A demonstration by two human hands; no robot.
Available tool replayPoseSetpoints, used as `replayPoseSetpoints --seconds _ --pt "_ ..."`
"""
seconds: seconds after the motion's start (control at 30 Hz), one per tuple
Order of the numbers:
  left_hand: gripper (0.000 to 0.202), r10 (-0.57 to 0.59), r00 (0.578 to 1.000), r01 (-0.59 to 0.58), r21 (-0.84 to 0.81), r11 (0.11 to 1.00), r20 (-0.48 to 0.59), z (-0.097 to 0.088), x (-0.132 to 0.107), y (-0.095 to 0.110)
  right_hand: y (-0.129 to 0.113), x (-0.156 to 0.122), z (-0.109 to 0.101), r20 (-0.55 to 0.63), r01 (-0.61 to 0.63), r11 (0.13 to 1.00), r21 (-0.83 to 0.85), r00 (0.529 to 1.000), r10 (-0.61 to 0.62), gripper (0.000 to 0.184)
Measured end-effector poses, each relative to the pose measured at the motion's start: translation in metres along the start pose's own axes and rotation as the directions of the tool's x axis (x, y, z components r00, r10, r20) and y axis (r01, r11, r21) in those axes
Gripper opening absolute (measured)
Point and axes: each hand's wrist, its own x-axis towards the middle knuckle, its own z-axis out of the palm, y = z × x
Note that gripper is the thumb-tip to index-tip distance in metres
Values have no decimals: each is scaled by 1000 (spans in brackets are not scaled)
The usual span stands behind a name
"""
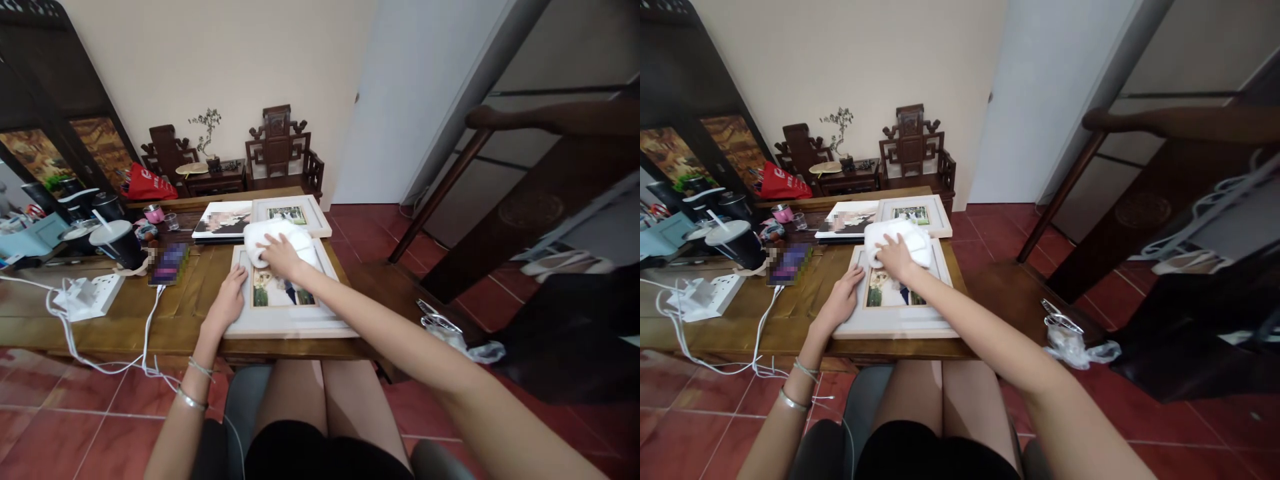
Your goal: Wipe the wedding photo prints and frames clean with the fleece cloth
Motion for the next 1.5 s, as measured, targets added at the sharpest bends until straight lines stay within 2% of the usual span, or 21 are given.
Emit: replayPoseSetpoints --seconds 0.13,0.23,0.33,0.43,0.53,0.63,0.7,0.8,0.87,0.93,1.0,1.1,1.2,1.27,1.33,1.5 --pt "48 -5 1000 5 -12 1000 -7 2 -1 -3 44 -35 3 71 -118 993 -27 990 120 31" --pt "49 -7 1000 7 -15 1000 -8 0 0 -1 63 -67 -3 101 -152 988 -20 983 153 25" --pt "49 -5 1000 5 4 1000 -5 -2 2 0 58 -100 -15 116 -96 995 14 989 93 40" --pt "49 -3 1000 3 21 1000 0 -2 3 1 40 -132 -32 138 -28 998 57 990 20 45" --pt "51 3 1000 -3 22 1000 2 -2 3 2 24 -162 -55 218 29 974 224 973 -79 44" --pt "51 2 1000 -2 26 1000 3 -2 2 3 20 -181 -81 321 23 905 424 931 -174 44" --pt "50 -4 1000 4 29 1000 -1 -2 2 4 24 -182 -93 322 3 883 469 931 -174 44" --pt "48 -13 1000 12 40 999 6 -2 2 4 34 -161 -92 187 -36 924 380 982 -38 47" --pt "48 -7 1000 6 50 999 18 -3 2 4 39 -136 -79 52 -71 961 266 997 59 50" --pt "49 3 1000 -4 49 999 22 -4 2 3 42 -108 -60 -48 -72 983 168 996 81 51" --pt "49 6 1000 -7 40 999 17 -4 2 3 43 -84 -39 -52 -47 993 112 997 53 52" --pt "49 -3 1000 2 18 1000 3 -5 2 4 37 -65 -15 37 -14 994 107 999 10 49" --pt "49 -22 1000 22 4 1000 -2 -4 1 5 24 -71 -5 72 22 993 115 997 -31 44" --pt "50 -23 1000 23 2 1000 -6 -3 1 4 13 -86 -8 80 42 991 124 995 -53 44" --pt "51 -19 1000 19 -4 1000 -20 -2 1 4 2 -105 -19 104 73 987 146 991 -89 44" --pt "51 -15 999 15 -5 1000 -34 -1 1 5 -23 -151 -66 208 139 937 320 955 -212 39"
